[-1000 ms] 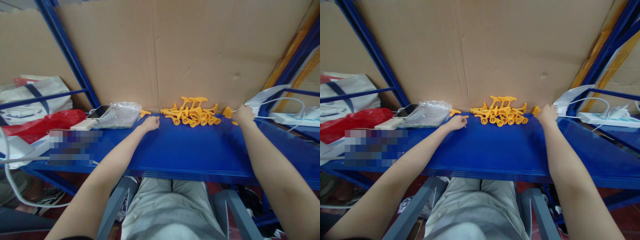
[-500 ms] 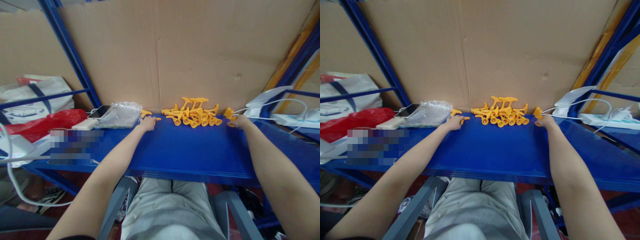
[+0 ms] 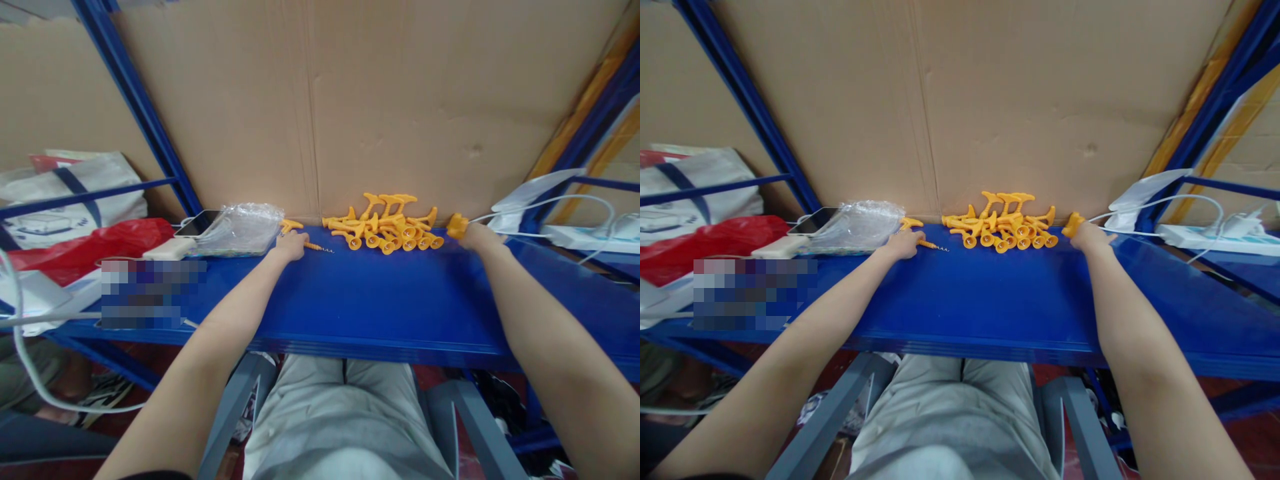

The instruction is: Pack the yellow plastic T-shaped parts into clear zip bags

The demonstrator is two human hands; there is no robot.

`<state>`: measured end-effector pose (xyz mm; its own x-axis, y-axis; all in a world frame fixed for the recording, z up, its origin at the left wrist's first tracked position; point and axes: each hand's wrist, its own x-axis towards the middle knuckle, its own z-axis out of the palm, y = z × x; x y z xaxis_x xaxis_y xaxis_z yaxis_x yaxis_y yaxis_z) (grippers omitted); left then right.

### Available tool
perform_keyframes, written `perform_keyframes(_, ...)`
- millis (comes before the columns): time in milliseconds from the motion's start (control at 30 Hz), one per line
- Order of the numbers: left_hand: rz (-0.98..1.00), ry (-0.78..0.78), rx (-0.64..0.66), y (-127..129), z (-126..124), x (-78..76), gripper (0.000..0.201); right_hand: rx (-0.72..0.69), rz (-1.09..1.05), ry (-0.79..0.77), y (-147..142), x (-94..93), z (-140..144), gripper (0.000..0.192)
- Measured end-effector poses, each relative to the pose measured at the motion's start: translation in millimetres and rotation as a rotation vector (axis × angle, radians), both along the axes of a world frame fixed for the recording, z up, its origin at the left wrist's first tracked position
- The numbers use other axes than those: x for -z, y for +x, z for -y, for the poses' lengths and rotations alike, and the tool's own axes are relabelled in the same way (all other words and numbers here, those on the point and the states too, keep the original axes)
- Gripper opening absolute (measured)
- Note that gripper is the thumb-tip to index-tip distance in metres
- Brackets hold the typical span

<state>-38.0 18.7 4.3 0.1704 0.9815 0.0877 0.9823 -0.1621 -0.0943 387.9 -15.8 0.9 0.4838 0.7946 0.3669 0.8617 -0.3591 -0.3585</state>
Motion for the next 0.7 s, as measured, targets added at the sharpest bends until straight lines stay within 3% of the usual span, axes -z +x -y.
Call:
perform_keyframes(100,0.050,0.021,0.033,-0.8,-1.5,-0.7,0.038,0.099,0.001,-0.157,-20.9,-17.8,12.0,0.049)
perform_keyframes(300,0.328,0.194,0.129,5.3,-8.3,3.6,0.027,-0.037,0.166,0.043,-43.5,-33.0,11.2,0.036)
perform_keyframes(433,0.466,0.333,0.323,14.6,-6.6,8.3,0.023,-0.385,0.264,0.258,-59.5,-25.9,-0.6,0.030)
perform_keyframes(533,0.483,0.353,0.439,22.4,-2.1,11.3,0.022,-0.671,0.325,0.317,-81.6,-14.6,-3.2,0.028)
perform_keyframes(700,0.441,0.327,0.508,31.1,5.1,14.1,0.023,-0.843,0.302,0.287,-119.0,0.8,5.9,0.030)
